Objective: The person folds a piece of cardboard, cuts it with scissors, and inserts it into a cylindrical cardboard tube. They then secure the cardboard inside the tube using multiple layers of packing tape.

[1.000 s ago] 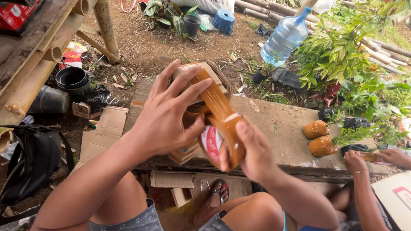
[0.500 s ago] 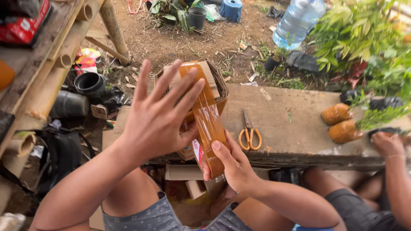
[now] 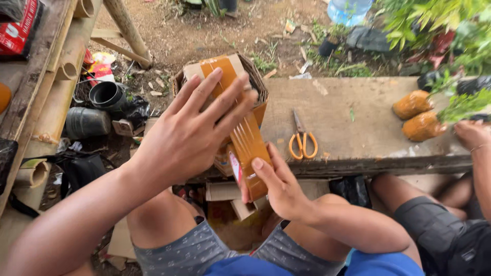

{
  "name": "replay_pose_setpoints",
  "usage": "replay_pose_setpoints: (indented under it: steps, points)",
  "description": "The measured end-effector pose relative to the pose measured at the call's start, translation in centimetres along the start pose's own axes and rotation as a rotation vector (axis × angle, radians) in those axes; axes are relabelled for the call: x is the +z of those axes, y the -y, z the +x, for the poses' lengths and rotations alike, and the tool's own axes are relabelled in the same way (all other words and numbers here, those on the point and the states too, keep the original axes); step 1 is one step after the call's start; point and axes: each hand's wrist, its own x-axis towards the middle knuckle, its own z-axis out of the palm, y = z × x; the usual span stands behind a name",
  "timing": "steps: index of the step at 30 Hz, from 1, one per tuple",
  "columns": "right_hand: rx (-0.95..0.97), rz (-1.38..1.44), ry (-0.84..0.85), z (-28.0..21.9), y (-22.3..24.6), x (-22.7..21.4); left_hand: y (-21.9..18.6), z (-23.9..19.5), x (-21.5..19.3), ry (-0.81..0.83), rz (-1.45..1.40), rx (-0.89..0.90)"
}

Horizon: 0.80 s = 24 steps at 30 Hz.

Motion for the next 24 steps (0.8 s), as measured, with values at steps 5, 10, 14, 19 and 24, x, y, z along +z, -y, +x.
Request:
replay_pose_setpoints:
  steps: [5,10,14,19,24]
  points:
    - [0.025,-0.156,0.115,-0.9,-0.5,-1.4,0.9,-0.3,-0.3,-0.021,0.332,0.235]
    - [-0.053,-0.536,0.245,0.3,1.1,-4.9,1.8,-0.3,-0.1,0.061,0.374,0.318]
    - [-0.389,-0.657,-0.046,4.2,5.1,-7.8,2.9,-0.2,1.0,-0.025,0.09,0.283]
    - [-0.906,-1.145,0.056,9.9,7.0,-6.1,5.5,-0.1,3.9,-0.604,-0.859,-0.114]
    - [-0.762,-0.987,0.122,11.6,5.3,-4.4,6.1,0.9,7.9,-0.267,-1.676,-0.564]
